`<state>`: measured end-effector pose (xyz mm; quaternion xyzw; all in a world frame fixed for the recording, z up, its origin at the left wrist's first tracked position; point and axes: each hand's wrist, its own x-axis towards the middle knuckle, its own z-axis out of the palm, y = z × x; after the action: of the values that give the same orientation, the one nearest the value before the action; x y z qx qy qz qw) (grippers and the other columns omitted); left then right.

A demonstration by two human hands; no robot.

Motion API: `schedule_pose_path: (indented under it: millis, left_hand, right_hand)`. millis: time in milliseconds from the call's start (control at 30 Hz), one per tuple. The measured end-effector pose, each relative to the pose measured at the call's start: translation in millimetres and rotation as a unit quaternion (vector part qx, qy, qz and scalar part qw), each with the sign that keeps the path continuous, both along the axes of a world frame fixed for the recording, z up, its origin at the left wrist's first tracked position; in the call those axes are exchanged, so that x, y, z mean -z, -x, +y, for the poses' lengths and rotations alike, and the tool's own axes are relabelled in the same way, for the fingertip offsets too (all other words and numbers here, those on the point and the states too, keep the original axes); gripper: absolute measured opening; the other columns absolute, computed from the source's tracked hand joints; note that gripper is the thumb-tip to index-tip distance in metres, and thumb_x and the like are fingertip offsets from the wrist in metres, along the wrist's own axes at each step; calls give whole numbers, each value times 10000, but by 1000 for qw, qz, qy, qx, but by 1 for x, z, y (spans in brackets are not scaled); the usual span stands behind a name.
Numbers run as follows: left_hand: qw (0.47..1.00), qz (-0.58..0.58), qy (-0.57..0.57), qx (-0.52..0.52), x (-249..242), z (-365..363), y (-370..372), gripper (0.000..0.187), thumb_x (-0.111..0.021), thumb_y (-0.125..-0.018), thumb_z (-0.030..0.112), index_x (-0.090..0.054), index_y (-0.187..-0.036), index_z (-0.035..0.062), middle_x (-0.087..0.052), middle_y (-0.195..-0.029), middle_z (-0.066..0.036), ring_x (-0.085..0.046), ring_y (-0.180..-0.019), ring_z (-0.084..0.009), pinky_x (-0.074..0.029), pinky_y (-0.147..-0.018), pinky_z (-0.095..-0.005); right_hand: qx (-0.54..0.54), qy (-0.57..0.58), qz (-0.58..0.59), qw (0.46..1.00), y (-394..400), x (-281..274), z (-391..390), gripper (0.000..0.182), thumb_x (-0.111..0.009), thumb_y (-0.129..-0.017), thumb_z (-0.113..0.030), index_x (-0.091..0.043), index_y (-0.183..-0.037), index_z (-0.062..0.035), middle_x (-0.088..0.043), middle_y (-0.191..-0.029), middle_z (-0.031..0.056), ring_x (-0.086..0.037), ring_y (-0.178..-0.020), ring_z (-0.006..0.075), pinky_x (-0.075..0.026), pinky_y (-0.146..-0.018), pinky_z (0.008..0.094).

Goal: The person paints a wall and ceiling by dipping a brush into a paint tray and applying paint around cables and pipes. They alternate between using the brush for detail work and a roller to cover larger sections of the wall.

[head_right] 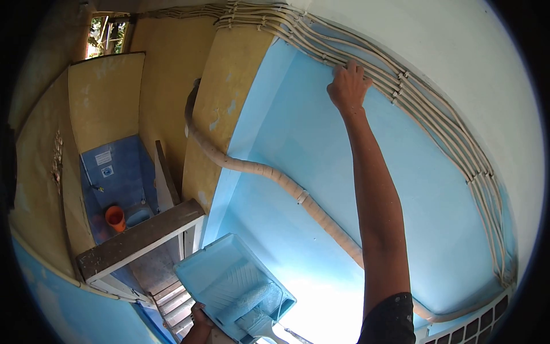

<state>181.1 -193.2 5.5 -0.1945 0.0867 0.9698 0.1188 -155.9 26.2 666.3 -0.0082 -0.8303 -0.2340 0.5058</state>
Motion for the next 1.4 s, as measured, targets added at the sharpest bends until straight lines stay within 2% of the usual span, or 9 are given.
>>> schedule_pose_path:
  millis: [133,200,433,633,967,1133,1267,1333,1400]
  left_hand:
    - [1000,8,-21,-3,16,3,0,864,-571,-584,169,-402,-1411,-17,-546,-1309,-203,-522,-1225,-425,-447,-1068,-541]
    - [999,-28,-33,13,31,6,0,755,-590,-608,156,-481,-1333,-23,-604,-1215,-189,-576,-1149,-399,-479,-1025,-537]
    - [998,-61,7,21,15,2,-3,683,-599,-616,154,-550,-1274,-21,-618,-1200,-170,-570,-1123,-372,-459,-1025,-513]
    - [998,-65,-11,17,1,-3,-4,619,-598,-622,112,-566,-1223,-28,-651,-1122,-175,-626,-1058,-373,-526,-957,-531]
    - [998,-37,-50,18,13,2,-1,676,-597,-627,97,-532,-1285,-40,-648,-1158,-186,-636,-1065,-376,-539,-949,-536]
    - [998,-63,-15,27,6,0,-3,748,-607,-595,133,-510,-1319,-32,-608,-1218,-205,-580,-1141,-401,-490,-1008,-559]
    - [996,-69,6,51,-4,-3,-3,781,-600,-584,156,-494,-1337,-22,-586,-1246,-209,-553,-1168,-419,-466,-1033,-566]
    - [1000,-26,-17,4,12,-1,-2,781,-586,-585,165,-487,-1338,-18,-588,-1241,-202,-557,-1159,-421,-470,-1029,-563]
    - [999,-45,-4,7,23,2,0,788,-574,-587,172,-475,-1347,-14,-583,-1249,-197,-557,-1164,-419,-470,-1032,-560]
  right_hand:
    - [-51,-46,83,994,15,3,21,397,-579,-824,-65,-710,-1175,-196,-568,-1203,133,-525,-1197,338,-398,-920,631]
    - [-43,-19,58,997,16,1,20,371,-578,-829,-75,-713,-1155,-189,-566,-1229,141,-518,-1230,348,-383,-957,660]
    - [18,-29,44,998,11,4,3,177,-567,-907,-75,-721,-986,-111,-567,-1101,67,-572,-1114,257,-382,-808,518]
    - [-82,-48,152,984,28,11,19,136,-577,-927,-124,-702,-982,-121,-606,-1099,43,-615,-1039,239,-395,-803,515]
    - [-23,-3,60,998,17,0,-3,142,-545,-923,-99,-681,-966,-102,-641,-1071,49,-613,-1058,249,-403,-816,526]
    - [-69,-32,96,992,25,9,8,162,-537,-910,-70,-692,-941,-106,-664,-1064,64,-614,-1069,272,-404,-836,571]
    - [19,3,-51,999,3,1,-17,197,-646,-722,-115,-716,-886,-32,-698,-1040,142,-608,-1100,337,-386,-970,665]
    - [51,14,-57,997,-5,-4,3,204,-630,-753,-83,-739,-923,-61,-688,-1037,128,-623,-1059,340,-470,-909,596]
    - [-157,-42,51,985,6,0,14,251,-606,-776,-41,-758,-966,-103,-669,-1010,115,-637,-990,341,-541,-811,499]
